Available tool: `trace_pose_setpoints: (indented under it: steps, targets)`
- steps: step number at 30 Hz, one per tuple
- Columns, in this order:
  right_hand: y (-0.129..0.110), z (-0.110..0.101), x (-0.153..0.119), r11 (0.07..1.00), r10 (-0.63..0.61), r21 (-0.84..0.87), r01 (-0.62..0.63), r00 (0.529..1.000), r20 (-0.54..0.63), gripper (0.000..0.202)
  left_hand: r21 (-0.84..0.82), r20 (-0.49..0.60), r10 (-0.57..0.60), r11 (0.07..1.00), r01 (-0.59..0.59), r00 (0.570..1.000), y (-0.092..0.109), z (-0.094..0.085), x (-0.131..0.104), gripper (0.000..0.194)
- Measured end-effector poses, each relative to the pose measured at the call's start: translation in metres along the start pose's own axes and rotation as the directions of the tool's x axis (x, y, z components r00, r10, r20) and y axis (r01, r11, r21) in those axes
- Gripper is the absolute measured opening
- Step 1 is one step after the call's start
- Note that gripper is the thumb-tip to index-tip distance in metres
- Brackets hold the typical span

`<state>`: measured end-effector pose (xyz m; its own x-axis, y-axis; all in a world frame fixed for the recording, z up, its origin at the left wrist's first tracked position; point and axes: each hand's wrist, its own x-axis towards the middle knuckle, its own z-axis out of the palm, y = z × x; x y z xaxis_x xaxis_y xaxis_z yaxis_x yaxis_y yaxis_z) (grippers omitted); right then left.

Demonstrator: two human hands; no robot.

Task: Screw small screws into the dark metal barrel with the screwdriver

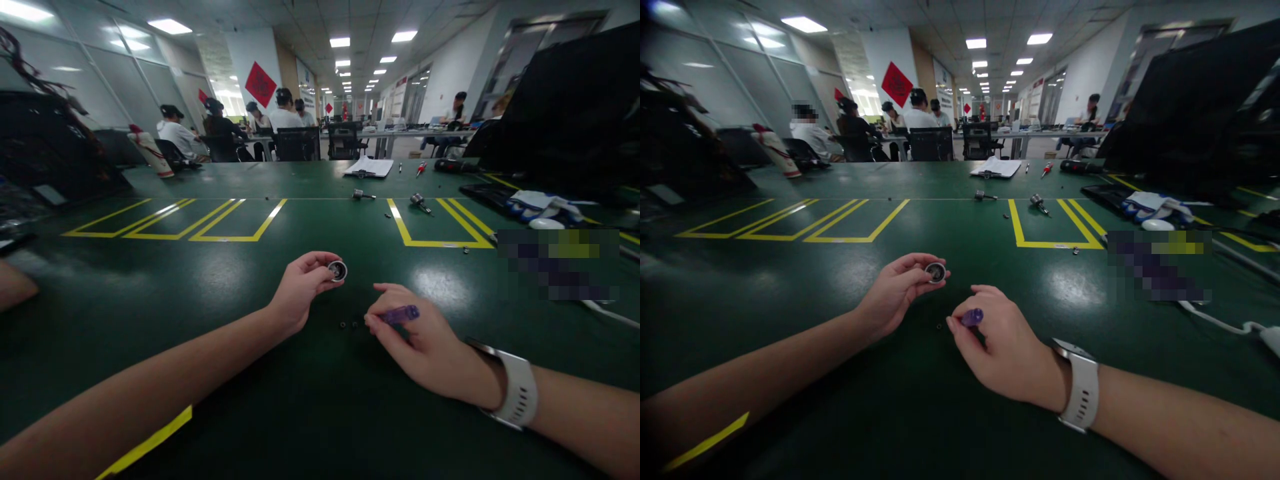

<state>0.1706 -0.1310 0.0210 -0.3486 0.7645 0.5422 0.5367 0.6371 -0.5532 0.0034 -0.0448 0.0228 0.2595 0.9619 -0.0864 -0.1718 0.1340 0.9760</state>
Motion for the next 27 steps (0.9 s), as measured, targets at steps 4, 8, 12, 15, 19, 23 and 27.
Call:
trace_pose_setpoints:
  steps: [4, 8, 12, 15, 19, 23, 27]
  targets:
    - [-0.001, -0.003, -0.004, 0.995, -0.096, -0.011, 0.096, 0.995, -0.014, 0.009, 0.004, 0.0, 0.009, 1.0, -0.009, 1.0, 0.001, 0.002, -0.001, 0.018]
    - [0.002, -0.005, -0.005, 0.976, -0.214, -0.074, 0.207, 0.971, -0.104, 0.018, 0.011, 0.018, 0.02, 1.0, -0.02, 1.0, 0.002, 0.002, -0.003, 0.019]
    - [0.006, -0.003, -0.002, 0.957, -0.246, -0.18, 0.226, 0.964, -0.096, 0.025, 0.043, 0.051, 0.026, 0.999, -0.029, 0.998, 0.001, 0.001, -0.005, 0.021]
    - [0.008, -0.002, 0.0, 0.961, -0.214, -0.198, 0.194, 0.973, -0.085, 0.023, 0.078, 0.074, 0.026, 0.996, -0.032, 0.997, 0.001, 0.002, -0.007, 0.021]
    - [0.007, -0.004, 0.001, 0.958, -0.214, -0.211, 0.194, 0.974, -0.077, 0.02, 0.117, 0.081, 0.05, 0.991, -0.059, 0.995, 0.0, 0.003, -0.009, 0.021]
    - [0.006, -0.004, 0.002, 0.952, -0.225, -0.232, 0.2, 0.97, -0.09, 0.022, 0.164, 0.077, 0.062, 0.984, -0.074, 0.995, 0.001, 0.005, -0.011, 0.023]
    - [0.006, -0.002, 0.003, 0.949, -0.232, -0.242, 0.205, 0.969, -0.09, 0.019, 0.194, 0.06, 0.086, 0.976, -0.096, 0.994, 0.002, 0.006, -0.012, 0.02]
